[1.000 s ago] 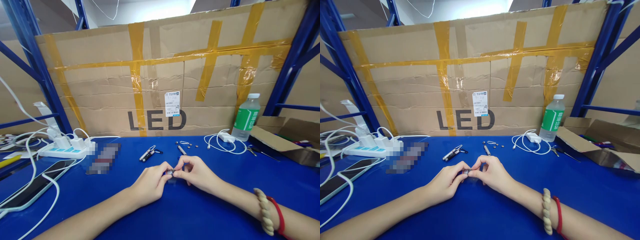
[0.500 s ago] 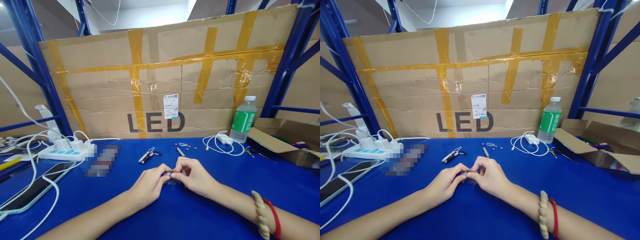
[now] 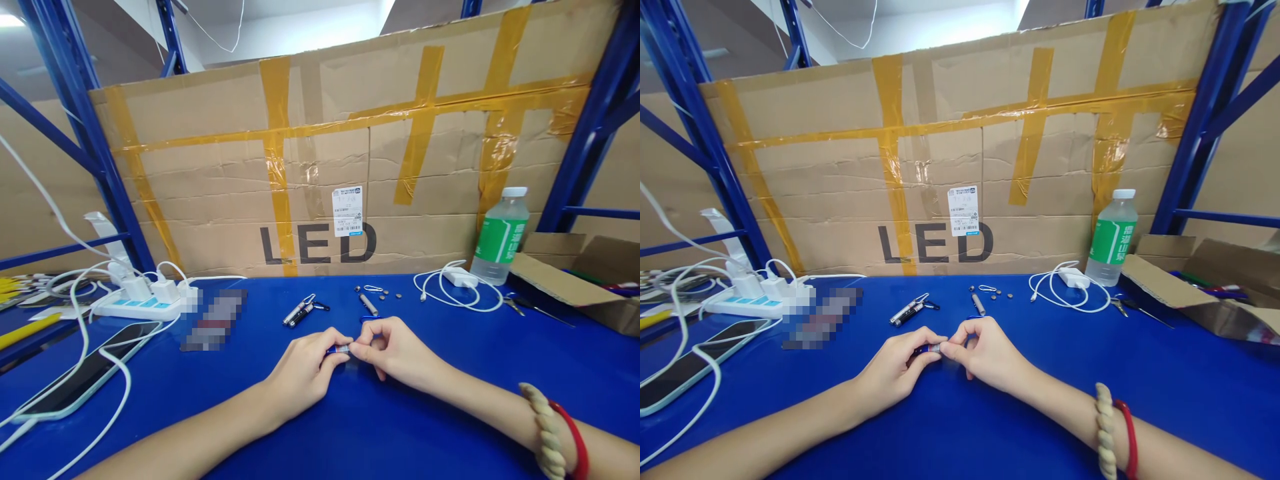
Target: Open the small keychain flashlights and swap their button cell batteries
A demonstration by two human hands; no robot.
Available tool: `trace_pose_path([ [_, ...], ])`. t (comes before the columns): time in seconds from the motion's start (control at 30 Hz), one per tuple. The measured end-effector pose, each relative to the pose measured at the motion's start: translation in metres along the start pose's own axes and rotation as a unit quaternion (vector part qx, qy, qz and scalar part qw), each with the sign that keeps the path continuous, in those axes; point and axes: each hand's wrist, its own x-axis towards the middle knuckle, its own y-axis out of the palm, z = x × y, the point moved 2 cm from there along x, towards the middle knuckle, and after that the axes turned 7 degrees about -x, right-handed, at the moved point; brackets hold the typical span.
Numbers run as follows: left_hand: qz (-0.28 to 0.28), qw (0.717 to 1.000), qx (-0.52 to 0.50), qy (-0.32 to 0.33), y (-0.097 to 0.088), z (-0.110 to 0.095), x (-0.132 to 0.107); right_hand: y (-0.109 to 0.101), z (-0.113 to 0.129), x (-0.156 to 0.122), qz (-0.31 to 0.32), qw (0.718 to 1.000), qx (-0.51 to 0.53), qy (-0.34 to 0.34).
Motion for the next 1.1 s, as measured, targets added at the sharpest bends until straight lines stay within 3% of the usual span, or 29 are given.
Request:
trace_pose_path([
  [0.27, -0.006, 1.000, 0.019, 0.001, -0.001, 0.000, -0.001, -0.001, 0.005, 0.000, 0.013, 0.998, 0.035, 0.047],
  [0.47, -0.011, 0.999, 0.021, 0.043, -0.002, -0.003, 0.001, -0.002, 0.001, 0.001, 0.028, 0.997, 0.041, 0.060],
  [0.57, -0.011, 1.000, 0.022, 0.012, -0.002, -0.004, 0.002, -0.005, 0.001, 0.003, 0.007, 1.000, 0.018, 0.009],
  [0.63, -0.006, 1.000, 0.023, -0.003, -0.002, -0.005, 0.002, -0.009, 0.002, 0.002, -0.045, 0.997, -0.036, -0.058],
  [0.7, -0.003, 1.000, 0.020, -0.006, -0.003, -0.005, 0.001, -0.014, 0.005, 0.001, -0.098, 0.979, -0.108, -0.144],
  [0.8, -0.002, 1.000, 0.012, -0.003, -0.004, -0.005, 0.002, -0.018, 0.006, -0.002, -0.131, 0.942, -0.186, -0.246],
  [1.1, 0.016, 0.999, 0.032, -0.008, -0.004, -0.005, 0.002, -0.022, 0.005, -0.002, -0.162, 0.901, -0.235, -0.327],
])
